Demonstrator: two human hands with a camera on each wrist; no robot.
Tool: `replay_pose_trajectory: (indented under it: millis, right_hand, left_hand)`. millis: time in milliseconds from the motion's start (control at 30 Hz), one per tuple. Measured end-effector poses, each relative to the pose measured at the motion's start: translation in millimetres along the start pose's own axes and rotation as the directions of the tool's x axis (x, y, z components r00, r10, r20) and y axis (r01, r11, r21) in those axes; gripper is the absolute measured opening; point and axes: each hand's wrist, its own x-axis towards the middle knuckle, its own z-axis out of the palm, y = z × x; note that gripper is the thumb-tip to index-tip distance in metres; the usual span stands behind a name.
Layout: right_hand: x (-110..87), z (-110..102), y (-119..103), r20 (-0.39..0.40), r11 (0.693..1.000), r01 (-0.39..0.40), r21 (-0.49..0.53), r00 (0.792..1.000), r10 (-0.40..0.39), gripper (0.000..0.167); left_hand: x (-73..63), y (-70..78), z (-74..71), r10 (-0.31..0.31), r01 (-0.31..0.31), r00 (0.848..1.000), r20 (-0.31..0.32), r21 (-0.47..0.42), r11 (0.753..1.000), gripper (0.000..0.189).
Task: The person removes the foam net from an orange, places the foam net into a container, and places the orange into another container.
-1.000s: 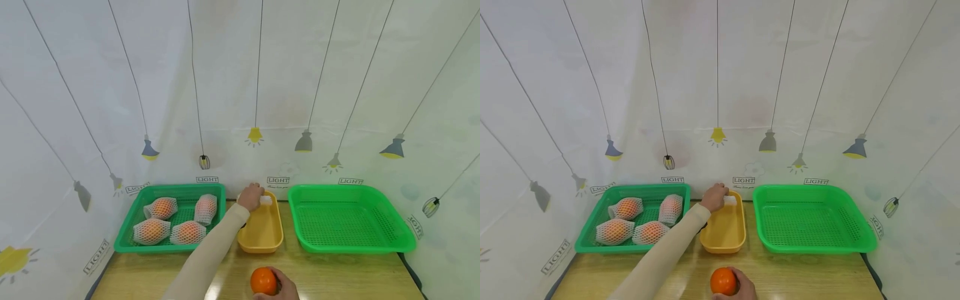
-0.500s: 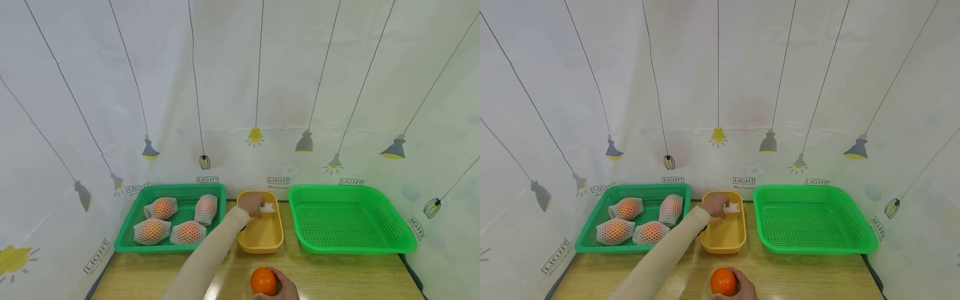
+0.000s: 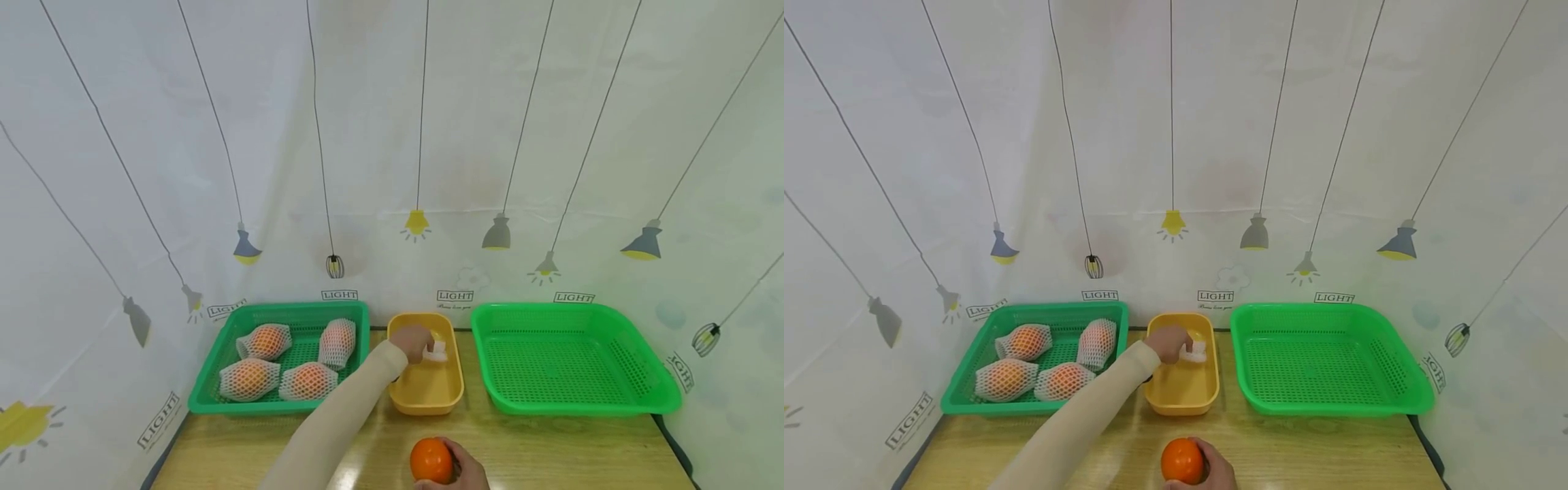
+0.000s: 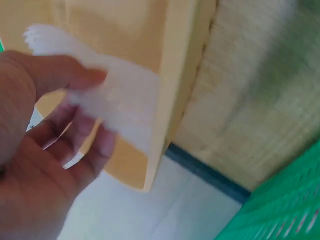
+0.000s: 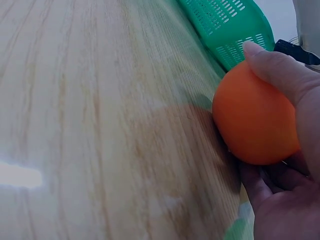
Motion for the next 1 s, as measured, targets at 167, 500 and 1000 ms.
replay_pose_trajectory:
  millis: [167, 500, 1000]
  right_hand:
    - [-0.7, 0, -1, 0.006, 1.000, -0.006, 0.004, 1.000, 0.006, 0.112]
    - [2.9, -4, 2, 0.037, 1.000, 0.000, 0.000, 0.999, 0.000, 0.111]
    - [-19.4, -28, -28, -0.100, 0.990, 0.134, -0.038, 0.985, -0.137, 0.084]
  left_hand:
    - [-14.6, 5.5, -4.9, -0.059, 0.068, 0.989, 0.135, -0.068, 0.995, 0.031]
    - [-19.0, -1.2, -16.8, 0.005, 0.014, 0.996, 0.089, -0.207, 0.978, 0.033]
    - [-48.3, 25.1, -38.3, 0.182, -0.230, 0.970, -0.163, -0.369, 0.900, 0.029]
